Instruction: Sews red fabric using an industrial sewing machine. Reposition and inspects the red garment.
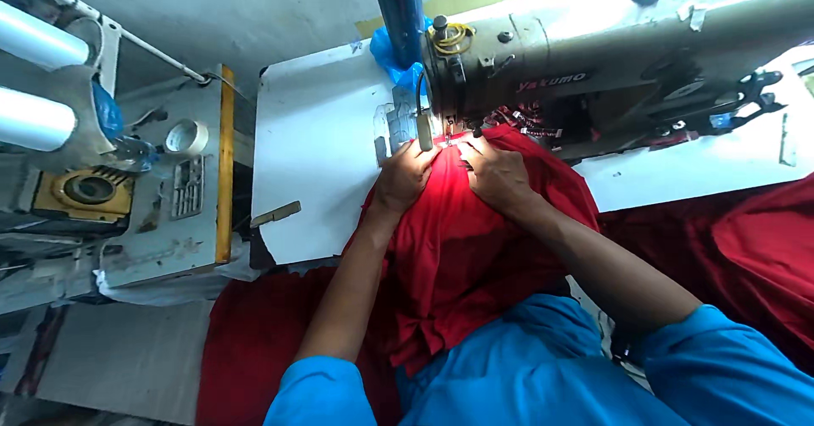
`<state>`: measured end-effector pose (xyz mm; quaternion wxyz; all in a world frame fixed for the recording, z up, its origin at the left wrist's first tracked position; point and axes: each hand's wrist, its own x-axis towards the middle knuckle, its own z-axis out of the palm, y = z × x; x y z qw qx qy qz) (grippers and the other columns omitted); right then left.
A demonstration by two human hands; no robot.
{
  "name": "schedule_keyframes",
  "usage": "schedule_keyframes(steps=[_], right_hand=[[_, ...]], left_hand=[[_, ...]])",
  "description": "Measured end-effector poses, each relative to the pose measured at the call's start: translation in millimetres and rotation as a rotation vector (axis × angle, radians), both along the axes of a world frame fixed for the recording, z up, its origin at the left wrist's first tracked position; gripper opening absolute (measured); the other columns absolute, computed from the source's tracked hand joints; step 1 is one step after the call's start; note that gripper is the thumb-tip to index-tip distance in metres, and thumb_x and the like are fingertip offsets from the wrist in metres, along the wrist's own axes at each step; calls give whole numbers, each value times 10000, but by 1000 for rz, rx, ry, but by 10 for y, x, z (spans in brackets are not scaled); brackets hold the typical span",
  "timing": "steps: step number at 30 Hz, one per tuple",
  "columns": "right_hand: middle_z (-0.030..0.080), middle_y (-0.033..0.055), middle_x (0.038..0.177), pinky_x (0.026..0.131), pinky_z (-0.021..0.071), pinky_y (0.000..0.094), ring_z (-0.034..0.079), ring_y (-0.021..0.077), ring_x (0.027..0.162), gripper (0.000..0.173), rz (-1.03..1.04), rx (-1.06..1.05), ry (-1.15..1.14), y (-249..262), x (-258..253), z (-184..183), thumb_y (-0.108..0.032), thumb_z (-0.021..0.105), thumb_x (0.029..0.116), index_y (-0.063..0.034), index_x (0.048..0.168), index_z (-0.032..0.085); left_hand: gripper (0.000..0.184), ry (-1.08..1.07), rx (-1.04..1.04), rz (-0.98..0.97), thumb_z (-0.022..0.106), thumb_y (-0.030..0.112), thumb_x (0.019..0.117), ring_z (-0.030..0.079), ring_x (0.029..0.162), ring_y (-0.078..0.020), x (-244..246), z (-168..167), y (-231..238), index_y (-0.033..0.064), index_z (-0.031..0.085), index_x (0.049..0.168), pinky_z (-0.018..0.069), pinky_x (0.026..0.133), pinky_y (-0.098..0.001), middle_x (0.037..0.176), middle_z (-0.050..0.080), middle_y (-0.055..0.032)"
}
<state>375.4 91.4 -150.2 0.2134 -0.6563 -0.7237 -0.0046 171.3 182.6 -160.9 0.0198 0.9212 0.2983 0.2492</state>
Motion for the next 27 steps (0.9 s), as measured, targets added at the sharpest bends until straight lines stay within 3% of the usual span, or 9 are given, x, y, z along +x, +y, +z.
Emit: schedule_keyframes(steps=[6,9,13,18,27], right_hand=[[621,99,1362,598,566,470,696,269,769,390,24,5,1,-39,19,21,-253,565,1018,-184,1394,641],[619,108,1360,560,549,469,681,270,726,360,32,-3,-17,-31,15,29,-306,561,1024,-206,1352,674],[609,103,1375,551,546,471,675,267,707,382,43,-21,-40,-38,74,39,-317,550,1027,-215,1381,654],[621,88,1355,549,544,465,675,265,711,375,36,-21,-60,-67,129,53,-338,529,1047,-208,1374,659],[619,87,1353,528,532,459,663,260,687,381,44,-31,-64,-62,151,46,-316,538,1036,-211,1387,646]], left_hand=[[335,-10,4,-4,507,100,1001,676,1123,-227,27,4,-6,155,746,1230,556,950,-367,1225,710,-79],[340,-20,12,-29,504,91,996,675,1115,-233,23,5,0,144,744,1231,551,950,-368,1219,711,-80],[335,15,22,-13,502,120,1016,675,1127,-237,56,14,-38,157,731,1257,551,954,-382,1243,708,-72],[311,13,29,29,500,141,1041,689,1051,-227,152,20,-106,157,736,1244,572,875,-361,1203,708,-73],[335,7,-1,-39,524,114,995,673,1127,-244,110,39,-99,131,738,1253,549,956,-375,1258,702,-93]])
